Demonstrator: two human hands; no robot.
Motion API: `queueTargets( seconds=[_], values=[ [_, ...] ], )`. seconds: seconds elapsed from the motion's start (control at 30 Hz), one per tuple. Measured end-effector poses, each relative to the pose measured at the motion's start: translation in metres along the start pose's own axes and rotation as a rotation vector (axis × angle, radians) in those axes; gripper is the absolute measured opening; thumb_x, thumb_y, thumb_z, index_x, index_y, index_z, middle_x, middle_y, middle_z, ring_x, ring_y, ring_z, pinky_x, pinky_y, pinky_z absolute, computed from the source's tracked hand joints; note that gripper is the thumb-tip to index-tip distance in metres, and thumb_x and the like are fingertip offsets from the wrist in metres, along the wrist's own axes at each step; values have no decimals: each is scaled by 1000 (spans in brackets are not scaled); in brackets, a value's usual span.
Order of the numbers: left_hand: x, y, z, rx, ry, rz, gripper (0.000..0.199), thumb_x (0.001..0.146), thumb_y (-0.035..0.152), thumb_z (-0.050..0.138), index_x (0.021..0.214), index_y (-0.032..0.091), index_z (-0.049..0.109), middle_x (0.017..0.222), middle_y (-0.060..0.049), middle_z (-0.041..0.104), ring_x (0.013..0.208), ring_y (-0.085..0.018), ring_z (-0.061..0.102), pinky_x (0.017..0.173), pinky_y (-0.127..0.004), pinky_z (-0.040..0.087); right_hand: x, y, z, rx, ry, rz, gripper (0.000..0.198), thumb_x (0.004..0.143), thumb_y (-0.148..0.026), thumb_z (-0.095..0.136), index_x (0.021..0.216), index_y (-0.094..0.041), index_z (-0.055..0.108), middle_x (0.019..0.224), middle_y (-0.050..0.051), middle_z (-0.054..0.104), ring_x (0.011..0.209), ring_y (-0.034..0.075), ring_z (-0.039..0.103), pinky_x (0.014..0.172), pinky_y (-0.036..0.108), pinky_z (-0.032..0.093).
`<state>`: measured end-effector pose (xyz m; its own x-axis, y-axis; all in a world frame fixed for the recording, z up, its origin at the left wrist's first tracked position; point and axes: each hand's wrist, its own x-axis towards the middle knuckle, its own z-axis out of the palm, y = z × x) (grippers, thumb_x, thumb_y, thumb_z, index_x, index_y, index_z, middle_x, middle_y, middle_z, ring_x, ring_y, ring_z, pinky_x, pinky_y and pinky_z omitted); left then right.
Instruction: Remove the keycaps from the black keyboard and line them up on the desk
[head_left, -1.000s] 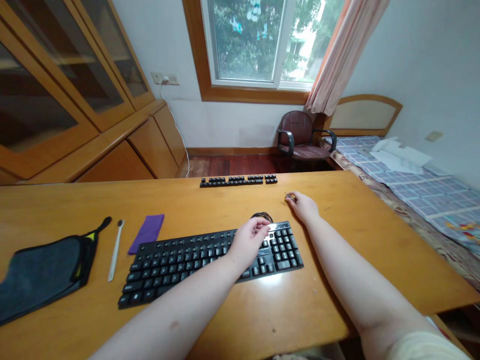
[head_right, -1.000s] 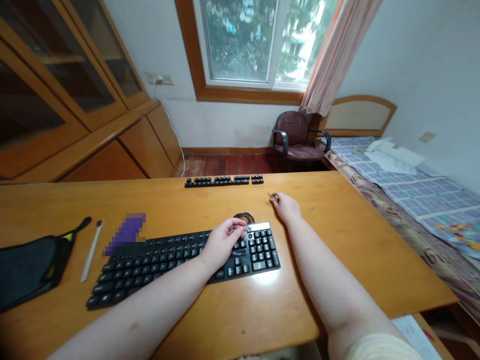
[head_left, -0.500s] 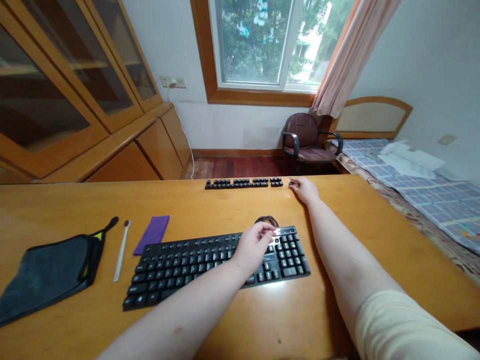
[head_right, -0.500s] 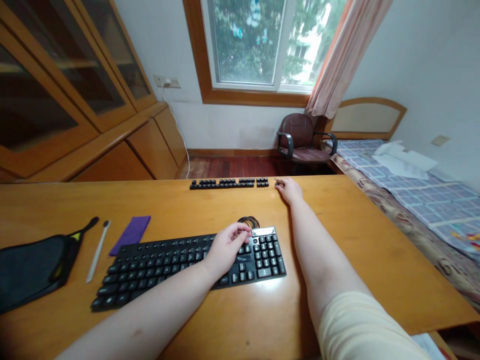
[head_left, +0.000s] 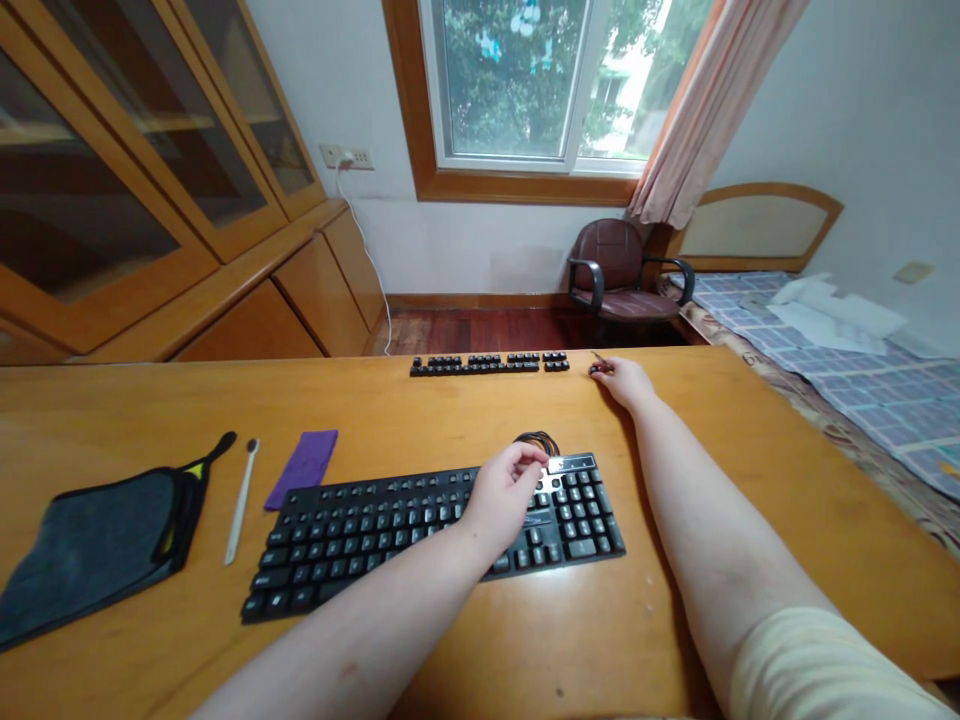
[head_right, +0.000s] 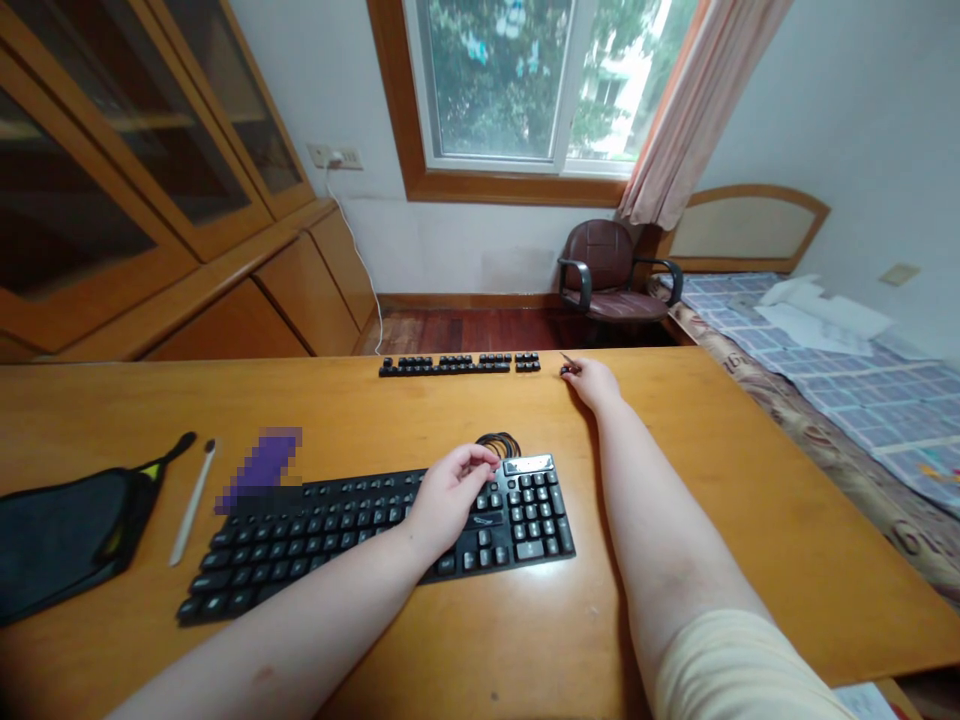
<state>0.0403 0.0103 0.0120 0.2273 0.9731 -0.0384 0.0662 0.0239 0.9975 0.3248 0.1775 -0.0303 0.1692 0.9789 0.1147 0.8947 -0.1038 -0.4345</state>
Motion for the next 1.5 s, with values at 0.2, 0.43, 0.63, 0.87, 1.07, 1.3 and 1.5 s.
queueTargets(
  seconds=[0.2, 0.43, 0.63, 0.87, 1.07, 1.3, 1.5],
  values=[
    [1, -4, 0, -8, -13, 3, 13, 79, 21, 51, 84, 17, 62, 85, -3, 65, 78, -16, 61, 73, -27, 47, -1, -5, 3, -10, 2, -81, 28, 80, -37, 58, 100, -21, 69, 97, 7, 69, 86, 19, 60, 73, 26, 42],
    [1, -2, 0, -28, -3, -19, 12, 78, 19, 51, 84, 16, 61, 86, -3, 65, 78, -16, 60, 74, -28, 46, 0, -7, 4, -173, 14, -143, 28, 85, -38, 52, 95, -19, 69, 95, 9, 65, 85, 20, 58, 71, 26, 42],
    [0, -2, -1, -8, -9, -12, 13, 79, 20, 51, 84, 16, 62, 84, -3, 64, 78, -16, 59, 73, -27, 45, -1, -6, 7, -86, 77, -143, 34, 82, -38, 56, 111, -22, 64, 107, 7, 64, 95, 21, 58, 78, 28, 43],
    [0, -3, 0, -6, -14, -22, 13, 79, 20, 50, 85, 16, 62, 85, -3, 65, 78, -16, 60, 72, -27, 45, 5, -14, 19, -140, 121, -160, 27, 85, -35, 51, 103, -24, 68, 106, 6, 65, 91, 20, 59, 75, 28, 45],
    [0, -3, 0, -7, -13, -26, 14, 79, 19, 50, 86, 16, 62, 85, -4, 65, 79, -16, 60, 73, -27, 45, 7, -17, 22, -147, 133, -173, 29, 87, -36, 49, 106, -23, 67, 105, 6, 66, 91, 21, 59, 76, 30, 45],
    [0, -3, 1, 2, -19, -1, 13, 80, 20, 50, 85, 16, 62, 84, -3, 65, 77, -16, 60, 71, -27, 45, 7, -20, 18, -167, 137, -278, 30, 88, -25, 45, 112, -25, 63, 111, 5, 63, 95, 20, 58, 80, 29, 44],
    [0, -6, 1, 15, -11, 3, 13, 79, 21, 50, 84, 17, 62, 84, -3, 65, 77, -16, 60, 72, -27, 45, 6, -25, 16, -257, 78, -302, 30, 88, -24, 44, 110, -25, 64, 115, 4, 61, 93, 19, 58, 76, 27, 43]
  ],
)
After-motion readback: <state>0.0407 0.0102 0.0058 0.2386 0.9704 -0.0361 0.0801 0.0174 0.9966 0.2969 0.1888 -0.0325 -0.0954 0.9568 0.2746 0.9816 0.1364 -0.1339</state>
